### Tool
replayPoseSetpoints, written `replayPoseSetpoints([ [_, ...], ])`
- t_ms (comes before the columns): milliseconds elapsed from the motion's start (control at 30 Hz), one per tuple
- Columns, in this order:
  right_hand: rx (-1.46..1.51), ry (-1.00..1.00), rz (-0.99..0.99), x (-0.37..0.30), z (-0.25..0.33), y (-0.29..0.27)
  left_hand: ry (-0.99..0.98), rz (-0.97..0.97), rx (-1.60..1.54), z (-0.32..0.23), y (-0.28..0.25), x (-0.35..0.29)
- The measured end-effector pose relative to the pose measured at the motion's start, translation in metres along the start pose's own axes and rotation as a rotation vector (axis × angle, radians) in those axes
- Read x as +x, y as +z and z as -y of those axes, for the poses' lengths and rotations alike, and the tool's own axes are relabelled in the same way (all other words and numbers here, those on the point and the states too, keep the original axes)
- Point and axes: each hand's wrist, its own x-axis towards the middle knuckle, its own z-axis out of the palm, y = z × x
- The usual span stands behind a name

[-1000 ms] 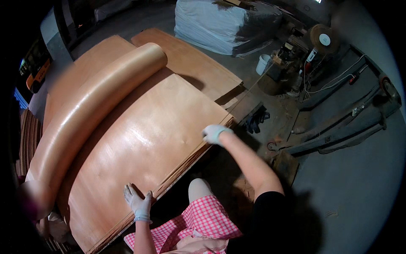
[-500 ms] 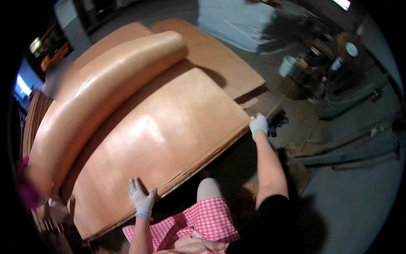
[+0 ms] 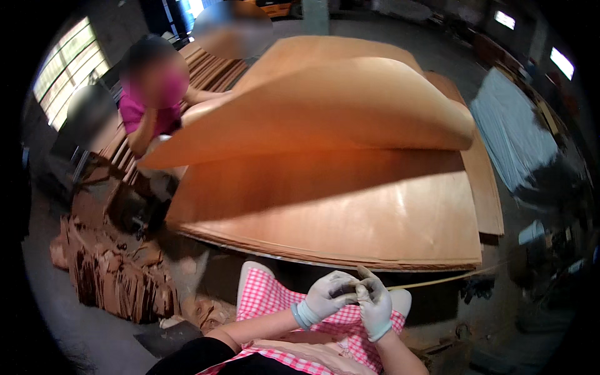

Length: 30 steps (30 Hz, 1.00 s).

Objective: The person stacks thin wooden planks on a workbench in a workshop. They lift each plank from a pile and place it onto a growing stack, aligning the edges. Another person is visible in the background applying a finish to a curved wooden piece.

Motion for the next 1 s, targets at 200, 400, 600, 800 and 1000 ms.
replayPoseSetpoints([
  [200,-0.11,-0.002,0.152,-0.02,0.016,0.054,-0.144,-0.053,-0.148,0.0,-0.028,-0.033],
  [400,-0.081,-0.037,0.178,-0.012,0.018,0.083,-0.306,-0.273,-0.569,0.022,-0.035,-0.053],
  [600,-0.855,-0.163,0.212,0.035,0.006,0.023,-0.27,-0.826,-0.694,0.06,-0.144,-0.043],
  [800,-1.004,-0.062,0.161,0.064,-0.005,-0.06,-0.376,-1.265,-0.06,0.157,-0.338,-0.086],
  [1000,-1.089,-0.015,0.065,0.088,-0.022,-0.08,-0.662,-1.374,0.551,0.186,-0.471,-0.111],
])
